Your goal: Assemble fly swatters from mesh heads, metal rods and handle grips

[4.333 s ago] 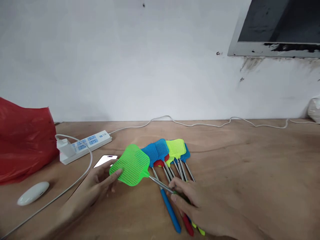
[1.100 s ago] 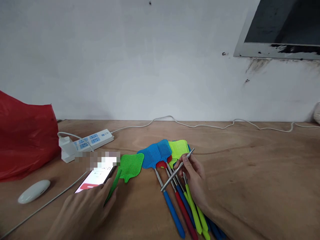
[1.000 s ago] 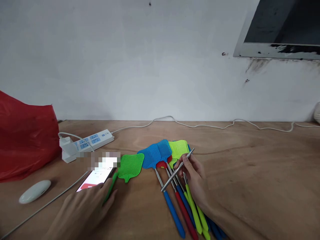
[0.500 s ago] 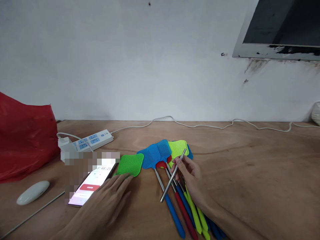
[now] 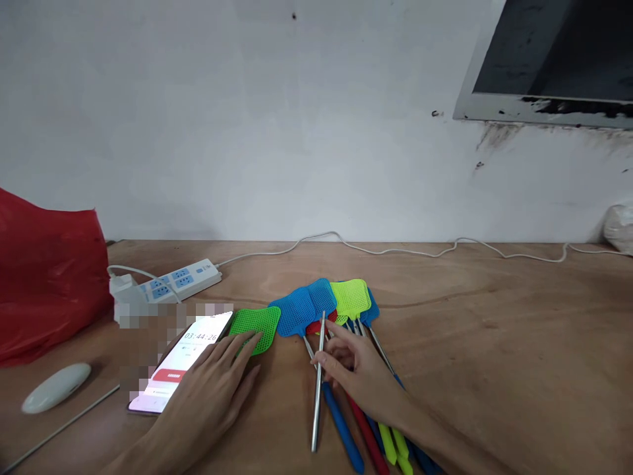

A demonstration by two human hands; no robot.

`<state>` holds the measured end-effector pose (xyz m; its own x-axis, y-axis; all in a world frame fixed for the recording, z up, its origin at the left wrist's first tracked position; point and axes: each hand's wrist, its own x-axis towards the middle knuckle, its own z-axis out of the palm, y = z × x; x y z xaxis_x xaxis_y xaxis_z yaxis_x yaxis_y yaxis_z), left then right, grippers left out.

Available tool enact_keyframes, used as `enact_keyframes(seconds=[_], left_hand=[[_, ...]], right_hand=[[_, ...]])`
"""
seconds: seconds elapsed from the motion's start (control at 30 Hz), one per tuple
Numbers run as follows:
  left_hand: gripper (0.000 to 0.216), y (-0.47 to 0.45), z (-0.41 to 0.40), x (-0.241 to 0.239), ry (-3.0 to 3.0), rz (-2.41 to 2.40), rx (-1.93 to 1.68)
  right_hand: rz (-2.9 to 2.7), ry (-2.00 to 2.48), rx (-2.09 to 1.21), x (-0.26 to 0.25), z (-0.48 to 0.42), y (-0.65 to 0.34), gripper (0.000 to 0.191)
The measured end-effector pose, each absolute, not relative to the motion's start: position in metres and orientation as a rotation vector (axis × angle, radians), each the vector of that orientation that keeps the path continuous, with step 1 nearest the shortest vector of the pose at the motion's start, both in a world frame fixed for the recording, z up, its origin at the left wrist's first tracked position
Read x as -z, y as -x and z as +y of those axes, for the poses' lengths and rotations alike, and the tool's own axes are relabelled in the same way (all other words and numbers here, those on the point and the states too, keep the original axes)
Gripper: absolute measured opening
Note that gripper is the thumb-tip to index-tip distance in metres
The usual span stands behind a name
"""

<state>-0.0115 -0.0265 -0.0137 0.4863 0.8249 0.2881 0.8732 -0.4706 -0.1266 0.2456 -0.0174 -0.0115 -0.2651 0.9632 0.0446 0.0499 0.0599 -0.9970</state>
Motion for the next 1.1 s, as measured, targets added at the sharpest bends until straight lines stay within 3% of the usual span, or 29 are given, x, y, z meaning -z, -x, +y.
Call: enact_keyframes(seconds=[0.2, 0.4, 0.87, 1.1], left_hand=[[0.040, 0.012, -0.030, 0.012, 2.645, -1.405, 0.478], [0.031, 0.006, -0.037, 0.003, 2.851, -1.410, 0.403], [0.022, 0.005, -0.036, 0.002, 2.894, -1.416, 0.461], [0.031, 0.002, -0.037, 0.011, 2.832, -1.422, 0.503]], right_hand=[[-1.588, 1.057, -1.253, 0.010, -0.022, -0.248, 0.041], [-1.786, 1.183, -0.895, 0.005, -0.020, -0.251, 0.020], [-2.175, 1.184, -0.429, 0.003, -0.024, -0.252, 0.014], [-2.339, 1.241, -0.369, 0.004, -0.027, -0.253, 0.020]])
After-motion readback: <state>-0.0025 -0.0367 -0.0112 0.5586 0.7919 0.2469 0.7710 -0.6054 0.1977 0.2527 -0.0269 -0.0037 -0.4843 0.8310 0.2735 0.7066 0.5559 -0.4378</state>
